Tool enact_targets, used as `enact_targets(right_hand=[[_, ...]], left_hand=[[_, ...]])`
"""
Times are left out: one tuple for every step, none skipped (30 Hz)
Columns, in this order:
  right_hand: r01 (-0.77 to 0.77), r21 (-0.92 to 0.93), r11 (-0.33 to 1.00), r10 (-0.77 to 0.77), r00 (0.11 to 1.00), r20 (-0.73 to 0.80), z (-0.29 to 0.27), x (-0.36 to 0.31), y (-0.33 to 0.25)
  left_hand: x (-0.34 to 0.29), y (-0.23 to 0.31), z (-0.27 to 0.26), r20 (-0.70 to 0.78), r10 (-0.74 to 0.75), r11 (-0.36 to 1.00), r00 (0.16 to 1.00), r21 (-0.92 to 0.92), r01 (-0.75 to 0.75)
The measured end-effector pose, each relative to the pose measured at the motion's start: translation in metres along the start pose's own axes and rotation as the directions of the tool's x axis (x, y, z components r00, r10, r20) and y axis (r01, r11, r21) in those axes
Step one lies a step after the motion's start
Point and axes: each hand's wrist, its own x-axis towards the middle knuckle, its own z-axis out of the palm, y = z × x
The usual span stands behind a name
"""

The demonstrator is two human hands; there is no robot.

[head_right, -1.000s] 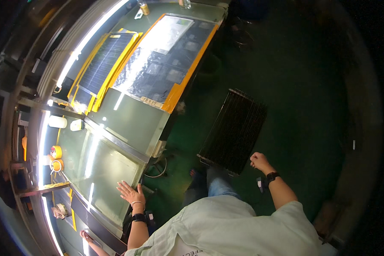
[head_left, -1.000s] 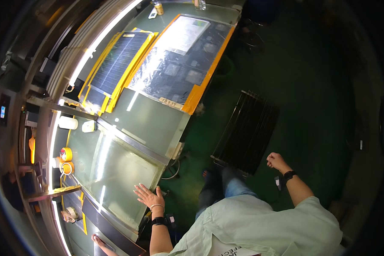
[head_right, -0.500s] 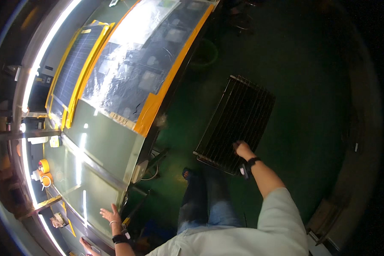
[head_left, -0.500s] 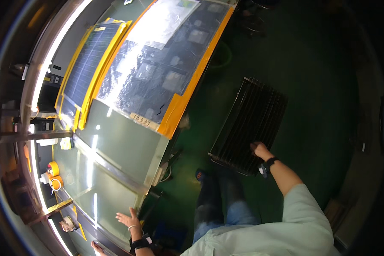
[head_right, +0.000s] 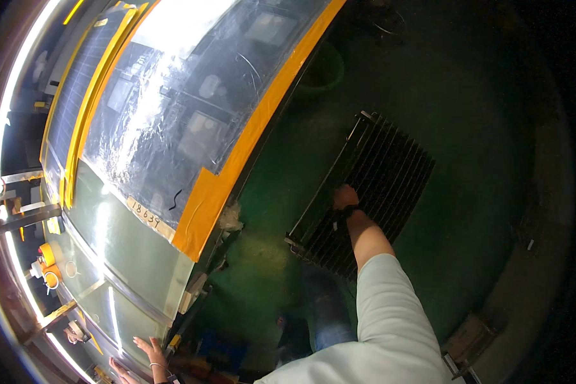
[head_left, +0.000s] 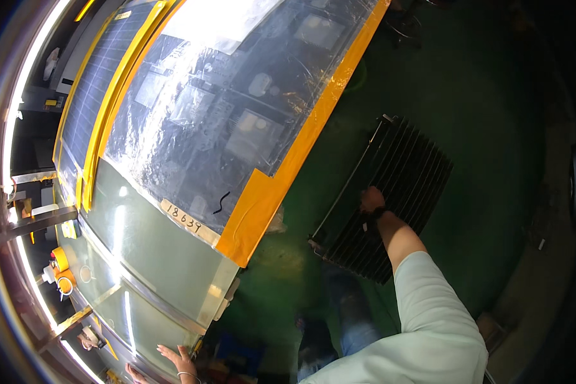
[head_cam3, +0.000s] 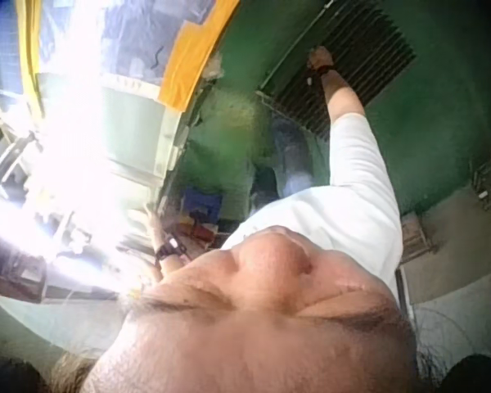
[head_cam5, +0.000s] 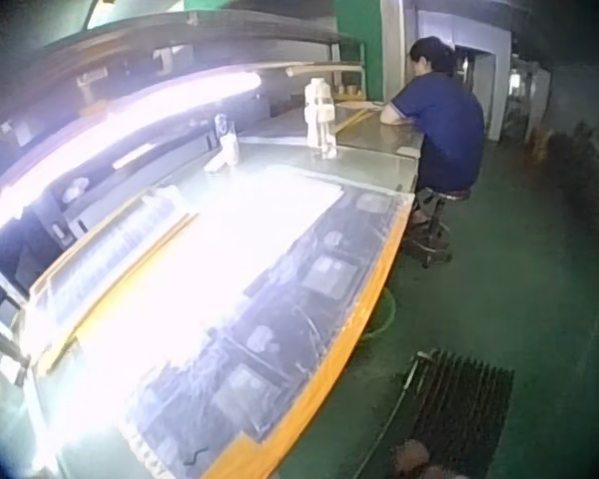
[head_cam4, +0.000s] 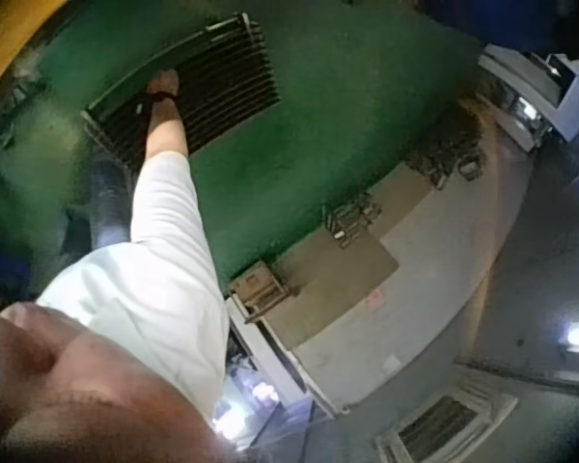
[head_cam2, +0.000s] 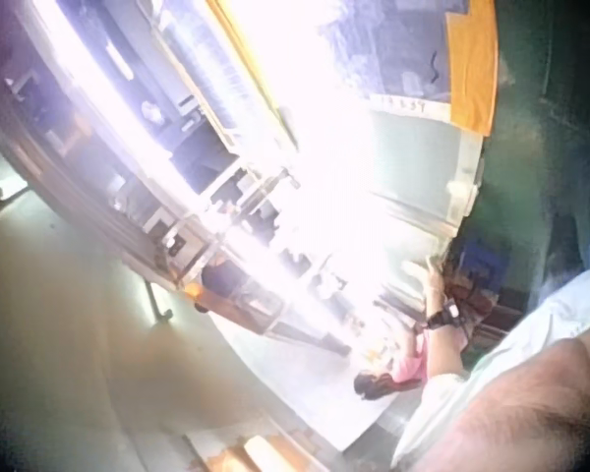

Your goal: Inspecting and organizing large green circuit board panels on a light table.

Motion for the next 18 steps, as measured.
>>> enact_targets(right_hand=[[0.001,0.0,1.0,-0.001,1.0,0.007,0.004,0.004,0.002],[-0.105,0.16,0.981,0.096,0.993,0.062,0.005,0.01,0.006],[-0.215,0.309,0.926,0.183,0.974,0.13,0.006,0.013,0.01],[-0.218,0.306,0.927,0.186,0.974,0.13,0.008,0.011,0.015],[-0.218,0.395,0.892,0.197,0.976,0.094,0.009,0.008,0.012],[-0.213,0.481,0.85,0.212,0.976,0.059,0.009,0.007,0.01],[-0.212,0.483,0.85,0.21,0.976,0.059,0.007,0.008,0.009],[-0.325,0.537,0.778,0.251,0.945,0.209,-0.005,0.009,0.003],[-0.439,0.568,0.696,0.273,0.893,0.357,-0.012,0.011,-0.003],[-0.434,0.571,0.697,0.266,0.896,0.357,-0.006,0.014,-0.005],[-0.371,0.572,0.731,0.262,0.928,0.266,-0.001,0.013,-0.001],[-0.307,0.565,0.766,0.252,0.952,0.174,0.005,0.014,0.004],[-0.307,0.561,0.769,0.256,0.952,0.169,0.01,0.013,0.012],[-0.188,0.33,0.925,0.156,0.98,0.122,0.014,0.014,0.014],[-0.055,0.066,0.996,0.048,0.994,0.103,0.018,0.013,0.019],[-0.056,0.061,0.997,0.05,0.994,0.097,0.02,0.012,0.025],[-0.174,0.248,0.953,0.159,0.984,0.08,0.019,0.01,0.029],[-0.276,0.426,0.862,0.268,0.96,0.081,0.017,0.007,0.034]], left_hand=[[0.0,-0.001,-0.002,0.003,-0.002,1.0,1.0,0.005,0.002],[0.0,0.0,-0.002,0.006,0.0,1.0,1.0,0.005,0.0],[0.0,0.001,-0.001,0.009,0.002,1.0,1.0,0.003,-0.002],[0.0,0.002,0.0,0.008,0.003,1.0,1.0,-0.002,-0.003],[0.0,0.004,-0.002,0.003,0.0,1.0,1.0,-0.003,0.0],[-0.001,0.006,-0.003,0.002,-0.002,1.0,1.0,-0.001,0.002],[-0.004,0.01,-0.003,0.011,-0.01,1.0,1.0,0.0,0.01],[-0.005,0.012,-0.005,0.018,-0.018,1.0,1.0,0.002,0.018],[-0.005,0.008,-0.005,0.013,-0.022,1.0,1.0,0.003,0.022],[-0.004,0.001,-0.004,0.007,-0.01,1.0,1.0,0.014,0.01],[-0.002,-0.002,-0.001,0.008,0.012,1.0,1.0,0.017,-0.012],[-0.003,0.007,-0.001,0.009,0.015,1.0,1.0,0.012,-0.015],[-0.003,0.016,-0.002,0.012,-0.002,1.0,1.0,-0.011,0.002],[-0.004,0.021,-0.003,0.01,-0.023,0.999,1.0,-0.03,0.024],[-0.005,0.019,-0.002,0.008,-0.022,0.999,1.0,-0.035,0.023],[-0.004,0.017,-0.001,0.001,-0.002,0.999,1.0,-0.034,0.002],[-0.002,0.014,0.0,-0.007,0.02,0.999,1.0,-0.034,-0.02],[0.001,0.011,0.003,-0.007,0.026,0.999,1.0,-0.047,-0.026]])
